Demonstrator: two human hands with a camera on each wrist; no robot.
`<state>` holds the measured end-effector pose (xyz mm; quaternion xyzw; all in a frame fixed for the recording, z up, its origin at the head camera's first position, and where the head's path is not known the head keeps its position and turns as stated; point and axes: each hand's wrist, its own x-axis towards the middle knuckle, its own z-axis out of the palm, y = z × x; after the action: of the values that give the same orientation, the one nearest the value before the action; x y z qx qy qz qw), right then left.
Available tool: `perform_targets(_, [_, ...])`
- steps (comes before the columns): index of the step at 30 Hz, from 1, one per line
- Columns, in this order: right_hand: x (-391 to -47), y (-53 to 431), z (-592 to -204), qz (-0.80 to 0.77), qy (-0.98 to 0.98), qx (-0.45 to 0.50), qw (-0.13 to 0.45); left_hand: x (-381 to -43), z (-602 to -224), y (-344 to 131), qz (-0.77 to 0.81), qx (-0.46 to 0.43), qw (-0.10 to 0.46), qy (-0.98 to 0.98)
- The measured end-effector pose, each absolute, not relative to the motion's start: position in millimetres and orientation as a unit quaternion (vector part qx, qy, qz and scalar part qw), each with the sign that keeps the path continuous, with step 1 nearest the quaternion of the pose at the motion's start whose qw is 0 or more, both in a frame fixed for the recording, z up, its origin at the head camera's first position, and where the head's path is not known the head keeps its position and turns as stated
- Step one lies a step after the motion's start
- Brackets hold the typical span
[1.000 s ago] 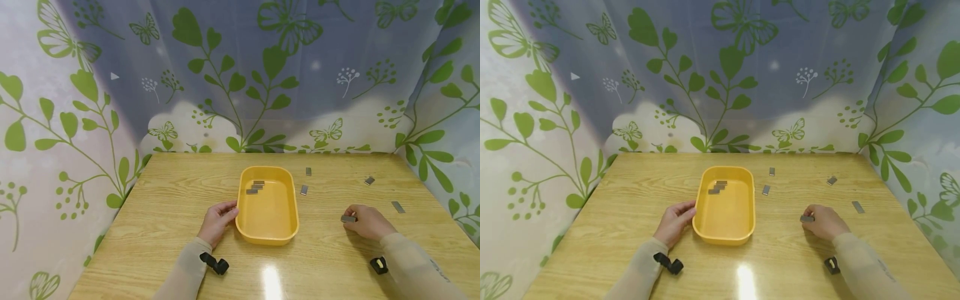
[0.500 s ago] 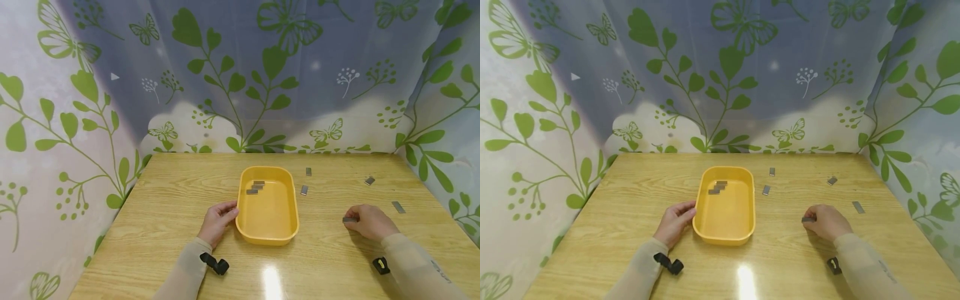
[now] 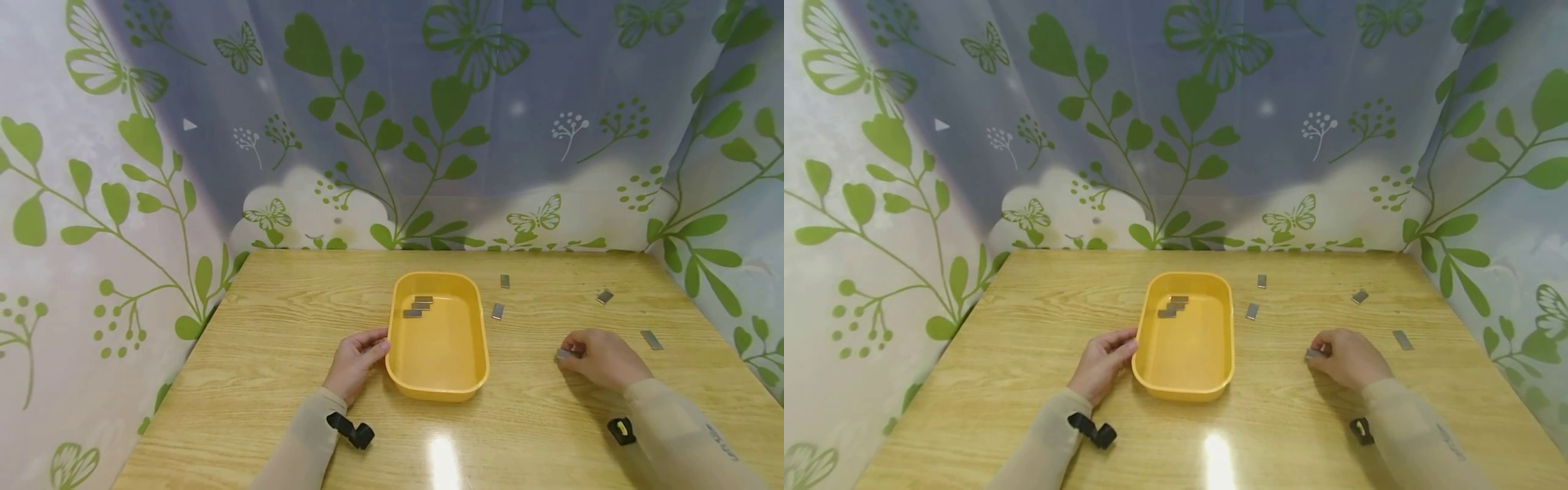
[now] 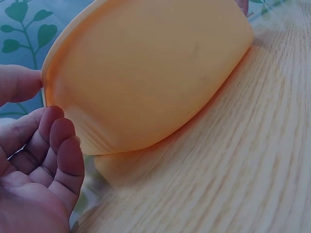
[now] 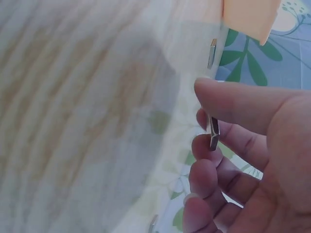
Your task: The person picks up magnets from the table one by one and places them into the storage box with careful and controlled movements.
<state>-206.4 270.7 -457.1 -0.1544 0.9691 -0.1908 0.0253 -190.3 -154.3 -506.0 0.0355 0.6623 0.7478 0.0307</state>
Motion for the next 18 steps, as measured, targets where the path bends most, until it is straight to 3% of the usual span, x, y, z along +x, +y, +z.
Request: perform_targets(18, [-218.7, 222.7, -411.3, -0.179, 0.959, -0.220, -0.004, -190.8, -502.7, -151.8, 0.750, 0.024, 0.029, 0.660])
